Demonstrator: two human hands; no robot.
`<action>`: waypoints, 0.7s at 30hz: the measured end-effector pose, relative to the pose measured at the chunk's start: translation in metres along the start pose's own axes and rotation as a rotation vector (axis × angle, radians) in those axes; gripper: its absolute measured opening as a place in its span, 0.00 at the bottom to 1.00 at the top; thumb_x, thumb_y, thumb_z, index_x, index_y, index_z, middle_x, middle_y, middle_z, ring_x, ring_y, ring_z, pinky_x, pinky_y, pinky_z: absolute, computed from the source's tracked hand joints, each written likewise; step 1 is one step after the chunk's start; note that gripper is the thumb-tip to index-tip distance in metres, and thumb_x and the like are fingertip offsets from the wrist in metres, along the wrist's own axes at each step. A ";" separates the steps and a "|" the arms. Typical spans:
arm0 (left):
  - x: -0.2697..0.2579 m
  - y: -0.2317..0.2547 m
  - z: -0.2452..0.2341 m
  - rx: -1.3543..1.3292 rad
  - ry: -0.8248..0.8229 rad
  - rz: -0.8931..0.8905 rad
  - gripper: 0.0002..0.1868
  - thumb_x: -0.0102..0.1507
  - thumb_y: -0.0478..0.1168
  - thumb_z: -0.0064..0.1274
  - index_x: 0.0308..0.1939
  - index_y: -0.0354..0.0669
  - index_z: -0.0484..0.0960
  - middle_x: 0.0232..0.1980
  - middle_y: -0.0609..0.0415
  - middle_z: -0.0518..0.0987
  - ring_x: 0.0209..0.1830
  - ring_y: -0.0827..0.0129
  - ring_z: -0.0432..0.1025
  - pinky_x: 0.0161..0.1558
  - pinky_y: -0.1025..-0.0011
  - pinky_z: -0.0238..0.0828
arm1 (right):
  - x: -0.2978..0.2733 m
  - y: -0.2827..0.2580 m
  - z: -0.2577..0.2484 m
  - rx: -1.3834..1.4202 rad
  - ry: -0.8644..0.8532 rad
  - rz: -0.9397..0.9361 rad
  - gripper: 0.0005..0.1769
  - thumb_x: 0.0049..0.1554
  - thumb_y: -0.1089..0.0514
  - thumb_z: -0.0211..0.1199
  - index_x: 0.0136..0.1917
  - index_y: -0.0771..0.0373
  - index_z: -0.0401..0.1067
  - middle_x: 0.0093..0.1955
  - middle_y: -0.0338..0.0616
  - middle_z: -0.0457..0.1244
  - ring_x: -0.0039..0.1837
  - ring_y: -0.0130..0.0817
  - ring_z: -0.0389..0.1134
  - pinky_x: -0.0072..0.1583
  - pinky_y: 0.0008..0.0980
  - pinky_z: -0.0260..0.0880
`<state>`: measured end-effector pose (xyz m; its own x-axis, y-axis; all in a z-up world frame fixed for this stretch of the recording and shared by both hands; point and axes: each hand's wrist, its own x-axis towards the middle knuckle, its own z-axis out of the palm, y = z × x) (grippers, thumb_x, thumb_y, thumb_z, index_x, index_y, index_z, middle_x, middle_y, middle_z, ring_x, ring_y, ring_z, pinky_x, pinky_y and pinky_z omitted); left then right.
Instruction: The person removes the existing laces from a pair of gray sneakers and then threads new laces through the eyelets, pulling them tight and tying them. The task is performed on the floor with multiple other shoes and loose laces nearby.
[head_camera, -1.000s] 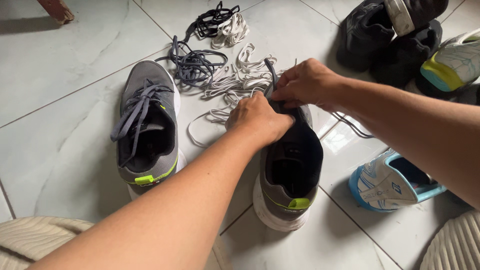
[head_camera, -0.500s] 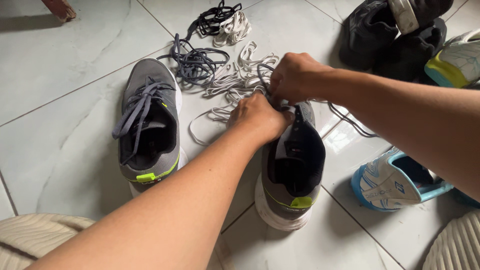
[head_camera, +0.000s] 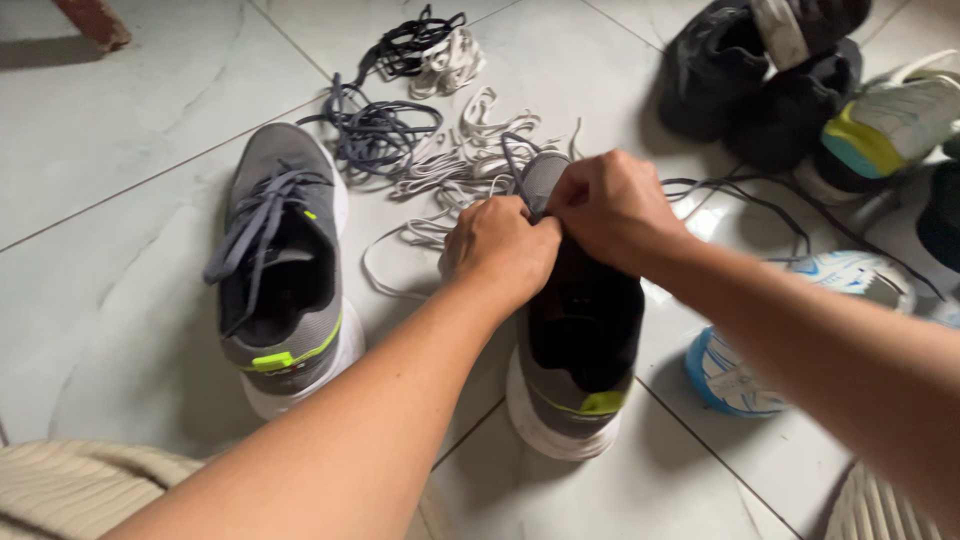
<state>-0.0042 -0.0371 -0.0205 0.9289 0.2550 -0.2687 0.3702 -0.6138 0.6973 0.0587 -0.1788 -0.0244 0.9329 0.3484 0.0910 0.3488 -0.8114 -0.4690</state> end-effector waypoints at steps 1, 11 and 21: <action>-0.001 0.000 0.002 -0.022 0.010 0.000 0.19 0.57 0.53 0.52 0.44 0.49 0.87 0.56 0.48 0.81 0.58 0.51 0.74 0.59 0.56 0.71 | -0.006 -0.002 0.002 0.002 0.021 0.023 0.10 0.47 0.57 0.67 0.43 0.60 0.83 0.41 0.52 0.72 0.45 0.42 0.76 0.51 0.39 0.75; -0.005 -0.004 0.002 -0.089 0.037 0.025 0.18 0.58 0.53 0.50 0.33 0.45 0.87 0.49 0.44 0.83 0.51 0.45 0.76 0.54 0.51 0.72 | -0.021 -0.020 0.013 0.076 0.089 0.204 0.11 0.47 0.57 0.68 0.44 0.58 0.82 0.39 0.56 0.70 0.44 0.48 0.75 0.51 0.41 0.74; -0.007 -0.005 0.003 -0.137 0.120 0.024 0.18 0.56 0.54 0.52 0.36 0.46 0.85 0.51 0.45 0.81 0.53 0.47 0.75 0.53 0.52 0.71 | -0.014 -0.017 0.010 0.099 -0.022 0.251 0.12 0.49 0.59 0.61 0.44 0.57 0.83 0.36 0.52 0.71 0.40 0.40 0.73 0.48 0.39 0.72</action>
<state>-0.0130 -0.0381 -0.0242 0.9261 0.3341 -0.1750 0.3349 -0.5152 0.7889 0.0383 -0.1650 -0.0266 0.9866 0.1528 -0.0578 0.0950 -0.8245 -0.5578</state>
